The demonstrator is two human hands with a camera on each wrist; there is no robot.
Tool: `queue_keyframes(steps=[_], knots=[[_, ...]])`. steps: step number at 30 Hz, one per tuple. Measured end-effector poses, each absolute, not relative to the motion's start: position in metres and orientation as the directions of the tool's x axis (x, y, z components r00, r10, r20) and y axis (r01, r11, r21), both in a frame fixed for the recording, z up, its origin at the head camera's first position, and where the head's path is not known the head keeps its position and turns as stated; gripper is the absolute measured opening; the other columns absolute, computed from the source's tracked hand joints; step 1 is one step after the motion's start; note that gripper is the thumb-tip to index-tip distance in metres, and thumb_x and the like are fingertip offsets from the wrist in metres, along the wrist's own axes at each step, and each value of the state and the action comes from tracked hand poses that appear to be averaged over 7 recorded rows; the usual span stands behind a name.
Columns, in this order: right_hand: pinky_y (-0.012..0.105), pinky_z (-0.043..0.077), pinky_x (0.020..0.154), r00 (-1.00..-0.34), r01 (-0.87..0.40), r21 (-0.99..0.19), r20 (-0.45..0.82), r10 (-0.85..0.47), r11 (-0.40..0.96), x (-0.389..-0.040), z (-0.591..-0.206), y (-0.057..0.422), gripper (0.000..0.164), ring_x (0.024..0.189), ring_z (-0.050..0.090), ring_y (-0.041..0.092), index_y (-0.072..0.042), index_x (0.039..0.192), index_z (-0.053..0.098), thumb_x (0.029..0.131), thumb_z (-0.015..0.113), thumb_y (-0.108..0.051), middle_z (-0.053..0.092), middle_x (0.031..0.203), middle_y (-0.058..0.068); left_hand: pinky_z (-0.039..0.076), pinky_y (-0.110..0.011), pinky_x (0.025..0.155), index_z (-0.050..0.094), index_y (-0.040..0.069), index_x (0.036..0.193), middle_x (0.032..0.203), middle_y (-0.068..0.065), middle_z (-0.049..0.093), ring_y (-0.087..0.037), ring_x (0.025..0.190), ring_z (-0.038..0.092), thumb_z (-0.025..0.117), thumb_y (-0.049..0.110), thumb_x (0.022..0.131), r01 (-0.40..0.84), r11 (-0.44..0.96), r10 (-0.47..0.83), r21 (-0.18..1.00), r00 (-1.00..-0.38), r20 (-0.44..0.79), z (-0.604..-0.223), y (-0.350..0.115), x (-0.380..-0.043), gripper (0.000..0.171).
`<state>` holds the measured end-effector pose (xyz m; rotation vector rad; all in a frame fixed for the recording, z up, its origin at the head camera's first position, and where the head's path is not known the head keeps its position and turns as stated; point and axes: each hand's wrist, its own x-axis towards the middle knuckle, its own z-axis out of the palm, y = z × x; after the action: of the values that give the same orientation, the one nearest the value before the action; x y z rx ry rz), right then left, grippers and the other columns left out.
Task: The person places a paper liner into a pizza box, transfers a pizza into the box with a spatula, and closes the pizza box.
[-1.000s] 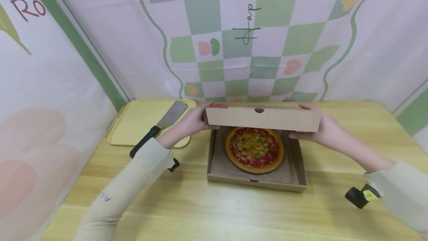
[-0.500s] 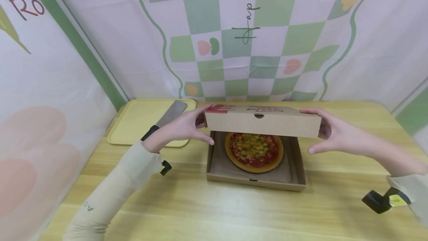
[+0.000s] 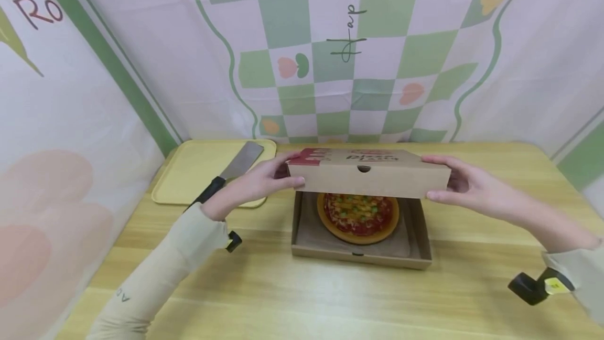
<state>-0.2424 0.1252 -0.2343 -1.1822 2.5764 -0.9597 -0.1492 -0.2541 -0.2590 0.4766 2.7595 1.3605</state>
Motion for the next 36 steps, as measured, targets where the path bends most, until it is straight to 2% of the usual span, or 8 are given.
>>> queue_keyframes(steps=[4, 9, 12, 14, 17, 20, 29, 36], knots=[[0.018, 0.046, 0.063, -0.673, -0.615, -0.649, 0.138, -0.726, 0.447, -0.241, -0.239, 0.126, 0.065, 0.076, 0.053, 0.000, -0.001, 0.138, 0.030, 0.083, 0.064, -0.009, 0.056, 0.098, 0.018, 0.038, -0.028, 0.058, 0.027, 0.005, 0.141, 0.077, -0.003, 0.050, -0.016, 0.068, 0.044, 0.061, 0.031, 0.086, 0.264, 0.576, 0.269, 0.774, -0.955, 0.125, -0.264, -0.252, -0.148, 0.070], [0.016, 0.047, 0.068, -0.671, -0.607, -0.676, 0.155, -0.725, 0.417, -0.242, -0.247, 0.127, 0.064, 0.084, 0.055, -0.001, -0.001, 0.137, 0.033, 0.083, 0.065, -0.010, 0.043, 0.128, 0.022, 0.035, -0.024, 0.055, 0.028, 0.003, 0.141, 0.073, -0.001, 0.047, -0.014, 0.064, 0.040, 0.065, 0.032, 0.083, 0.252, 0.579, 0.241, 0.775, -0.961, 0.133, -0.273, -0.250, -0.147, 0.074], [0.014, 0.046, 0.070, -0.674, -0.602, -0.686, 0.163, -0.720, 0.408, -0.242, -0.253, 0.128, 0.064, 0.089, 0.055, 0.001, 0.000, 0.136, 0.035, 0.081, 0.067, -0.010, 0.039, 0.132, 0.023, 0.033, -0.022, 0.054, 0.030, 0.002, 0.140, 0.070, -0.002, 0.044, -0.013, 0.062, 0.037, 0.068, 0.030, 0.081, 0.246, 0.576, 0.226, 0.780, -0.964, 0.137, -0.280, -0.248, -0.147, 0.075], [0.011, 0.045, 0.073, -0.673, -0.595, -0.702, 0.170, -0.720, 0.390, -0.242, -0.257, 0.129, 0.064, 0.094, 0.053, -0.004, 0.002, 0.134, 0.036, 0.080, 0.068, -0.008, 0.034, 0.136, 0.026, 0.037, -0.020, 0.058, 0.032, 0.001, 0.139, 0.079, -0.003, 0.054, -0.011, 0.066, 0.044, 0.070, 0.028, 0.078, 0.250, 0.579, 0.215, 0.776, -0.965, 0.151, -0.284, -0.246, -0.147, 0.076], [0.012, 0.046, 0.075, -0.659, -0.580, -0.746, 0.194, -0.727, 0.327, -0.241, -0.267, 0.129, 0.063, 0.101, 0.052, -0.005, 0.008, 0.132, 0.036, 0.078, 0.068, -0.002, 0.030, 0.135, 0.033, 0.046, -0.017, 0.074, 0.035, -0.002, 0.137, 0.107, -0.013, 0.061, -0.015, 0.091, 0.059, 0.074, 0.023, 0.075, 0.259, 0.566, 0.202, 0.783, -0.964, 0.173, -0.290, -0.243, -0.145, 0.077], [0.015, 0.048, 0.075, -0.647, -0.572, -0.778, 0.235, -0.725, 0.258, -0.239, -0.276, 0.128, 0.062, 0.100, 0.053, -0.006, 0.011, 0.129, 0.037, 0.075, 0.068, 0.006, 0.030, 0.132, 0.037, 0.045, -0.023, 0.087, 0.035, -0.006, 0.135, 0.130, -0.022, 0.048, -0.025, 0.115, 0.051, 0.075, 0.017, 0.073, 0.275, 0.535, 0.196, 0.799, -0.960, 0.200, -0.297, -0.240, -0.143, 0.078], [0.012, 0.044, 0.079, -0.653, -0.544, -0.809, 0.242, -0.718, 0.223, -0.231, -0.296, 0.126, 0.073, 0.105, 0.046, -0.012, 0.014, 0.132, 0.031, 0.071, 0.071, 0.006, 0.029, 0.132, 0.040, 0.045, -0.025, 0.086, 0.037, -0.010, 0.131, 0.130, -0.026, 0.045, -0.031, 0.114, 0.050, 0.078, 0.014, 0.068, 0.346, 0.546, 0.204, 0.763, -0.938, 0.279, -0.320, -0.233, -0.135, 0.079], [0.011, 0.043, 0.079, -0.657, -0.555, -0.796, 0.243, -0.713, 0.241, -0.226, -0.307, 0.129, 0.081, 0.104, 0.043, -0.014, 0.016, 0.133, 0.027, 0.068, 0.074, 0.002, 0.026, 0.132, 0.042, 0.042, -0.031, 0.093, 0.037, -0.008, 0.133, 0.136, -0.022, 0.039, -0.031, 0.121, 0.044, 0.078, 0.024, 0.069, 0.349, 0.655, 0.229, 0.670, -0.937, 0.265, -0.332, -0.231, -0.130, 0.082]])
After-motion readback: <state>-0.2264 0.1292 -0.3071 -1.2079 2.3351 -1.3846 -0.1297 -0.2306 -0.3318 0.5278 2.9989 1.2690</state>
